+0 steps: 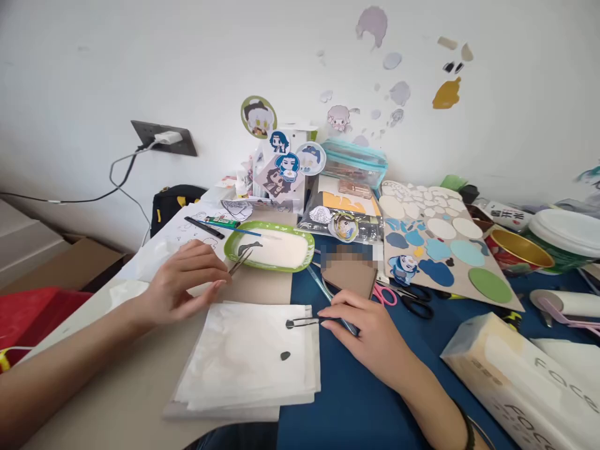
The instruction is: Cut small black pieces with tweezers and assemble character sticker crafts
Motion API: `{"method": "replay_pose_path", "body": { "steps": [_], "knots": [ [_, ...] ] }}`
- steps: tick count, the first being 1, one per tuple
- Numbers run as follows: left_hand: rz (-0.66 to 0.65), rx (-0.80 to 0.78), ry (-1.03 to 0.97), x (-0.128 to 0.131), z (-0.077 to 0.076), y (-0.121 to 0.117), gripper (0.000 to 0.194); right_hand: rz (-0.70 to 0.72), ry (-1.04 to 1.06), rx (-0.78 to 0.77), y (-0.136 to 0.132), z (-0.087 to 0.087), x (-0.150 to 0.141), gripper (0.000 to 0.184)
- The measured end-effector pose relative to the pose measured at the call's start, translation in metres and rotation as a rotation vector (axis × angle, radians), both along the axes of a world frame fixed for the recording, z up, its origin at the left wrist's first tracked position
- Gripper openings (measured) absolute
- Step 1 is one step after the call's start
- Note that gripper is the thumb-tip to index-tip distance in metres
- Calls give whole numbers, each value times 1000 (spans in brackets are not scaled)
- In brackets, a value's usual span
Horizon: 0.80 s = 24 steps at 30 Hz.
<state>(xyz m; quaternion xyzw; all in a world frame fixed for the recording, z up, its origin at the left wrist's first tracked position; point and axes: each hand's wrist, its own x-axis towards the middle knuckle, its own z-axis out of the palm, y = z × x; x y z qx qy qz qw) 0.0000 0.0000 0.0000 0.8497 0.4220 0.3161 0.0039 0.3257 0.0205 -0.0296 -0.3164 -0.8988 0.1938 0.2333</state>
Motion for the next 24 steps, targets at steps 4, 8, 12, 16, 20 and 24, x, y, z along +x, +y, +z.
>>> {"method": "replay_pose_path", "body": {
  "steps": [4,8,12,16,20,24],
  "knots": [
    [48,-44,42,-1,-2,0,20,22,-77,7,2,-5,2,19],
    [22,-8,83,0,-3,-2,19,18,-128,2,2,-7,3,19],
    [-76,129,121,2,-3,-5,20,-5,-103,-58,0,-3,3,20],
    [-112,154,130,4,-2,-7,21,-57,-13,-99,-3,1,3,18],
    [-120,147,151,2,-1,-6,20,-33,2,-70,-4,1,0,16],
    [-119,135,205,0,-1,-5,20,1,-48,-49,-2,-4,0,15]
  ]
}}
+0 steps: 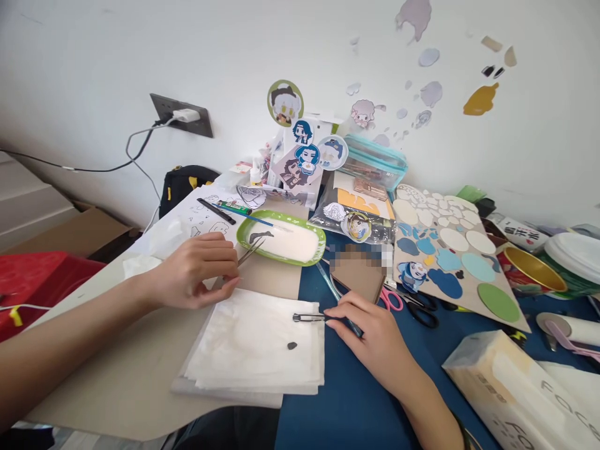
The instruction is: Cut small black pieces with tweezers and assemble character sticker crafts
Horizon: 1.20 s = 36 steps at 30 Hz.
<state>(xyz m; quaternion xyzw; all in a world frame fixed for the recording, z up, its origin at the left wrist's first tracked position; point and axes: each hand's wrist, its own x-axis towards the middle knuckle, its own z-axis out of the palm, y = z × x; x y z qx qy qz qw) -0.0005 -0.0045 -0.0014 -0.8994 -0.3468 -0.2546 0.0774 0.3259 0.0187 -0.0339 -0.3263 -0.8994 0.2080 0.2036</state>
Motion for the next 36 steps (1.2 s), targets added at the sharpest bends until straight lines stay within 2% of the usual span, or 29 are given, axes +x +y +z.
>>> {"method": "replay_pose_path", "body": {
  "steps": [5,13,22,29,36],
  "knots": [
    [3,4,40,0,-2,1,20,9,-62,-18,1,-2,2,16],
    [12,20,73,-1,0,0,27,-37,38,-101,-3,6,2,14],
    [-7,41,133,-1,-2,1,33,9,-52,-118,0,2,2,17],
    [6,41,127,0,-4,2,33,-50,29,-109,-2,3,4,13],
    [41,40,105,1,-5,2,34,-16,-69,-50,0,-2,2,18]
  ]
}}
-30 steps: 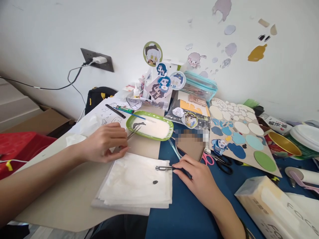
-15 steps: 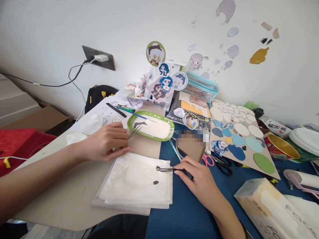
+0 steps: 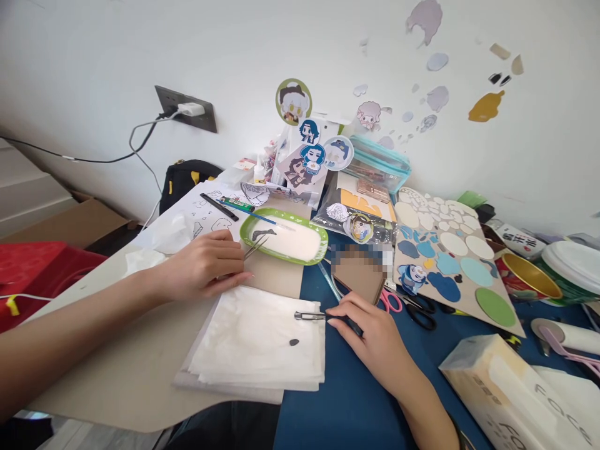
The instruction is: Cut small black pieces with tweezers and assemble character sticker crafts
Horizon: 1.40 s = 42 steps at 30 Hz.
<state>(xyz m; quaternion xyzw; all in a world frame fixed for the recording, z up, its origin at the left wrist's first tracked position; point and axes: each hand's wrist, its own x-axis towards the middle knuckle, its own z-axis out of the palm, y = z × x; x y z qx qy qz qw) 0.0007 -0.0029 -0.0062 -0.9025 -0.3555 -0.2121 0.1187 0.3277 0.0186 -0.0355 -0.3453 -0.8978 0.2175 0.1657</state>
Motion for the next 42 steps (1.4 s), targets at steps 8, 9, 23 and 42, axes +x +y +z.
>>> {"method": "replay_pose_path", "body": {
  "steps": [8,9,23,42],
  "knots": [
    [14,20,7,1,0,0,35,-38,36,-6,-3,7,-1,19],
    [14,21,8,2,0,0,36,-43,49,0,-3,7,0,19],
    [12,45,39,2,-3,1,39,-33,24,-24,-1,4,1,19],
    [22,35,16,1,-5,1,38,-17,26,-25,-1,5,2,20]
  ]
}}
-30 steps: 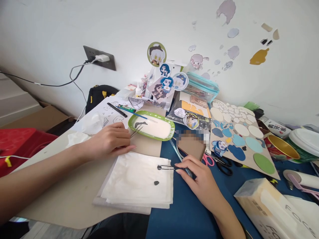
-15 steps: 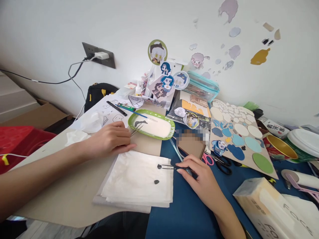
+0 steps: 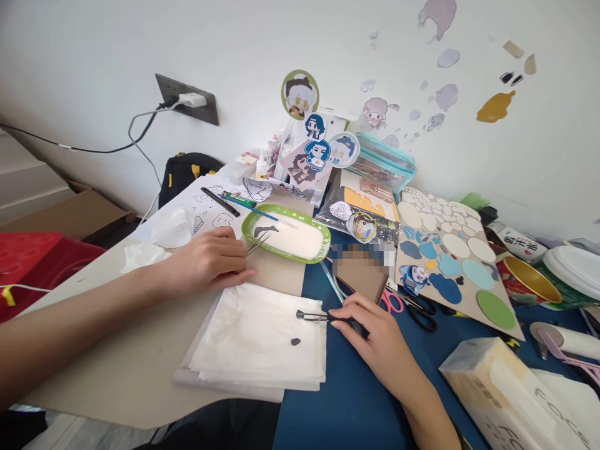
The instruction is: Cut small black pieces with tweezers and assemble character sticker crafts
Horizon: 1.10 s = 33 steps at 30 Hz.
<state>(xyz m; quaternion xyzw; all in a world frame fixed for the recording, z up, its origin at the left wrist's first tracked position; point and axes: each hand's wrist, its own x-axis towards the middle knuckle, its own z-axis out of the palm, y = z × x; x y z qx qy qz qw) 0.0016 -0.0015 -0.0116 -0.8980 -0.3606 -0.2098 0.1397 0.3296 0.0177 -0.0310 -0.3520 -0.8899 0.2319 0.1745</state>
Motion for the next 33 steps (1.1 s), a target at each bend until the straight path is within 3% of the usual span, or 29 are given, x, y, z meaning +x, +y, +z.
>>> {"method": "replay_pose_path", "body": {
  "steps": [10,22,33],
  "knots": [
    [19,2,17,1,2,-1,40,-62,48,18,0,1,3,18],
    [-4,12,-5,2,2,-1,37,-6,-48,-31,0,0,-1,20],
    [0,25,17,4,2,-3,38,-56,41,-42,-4,0,-3,16]
  ]
}}
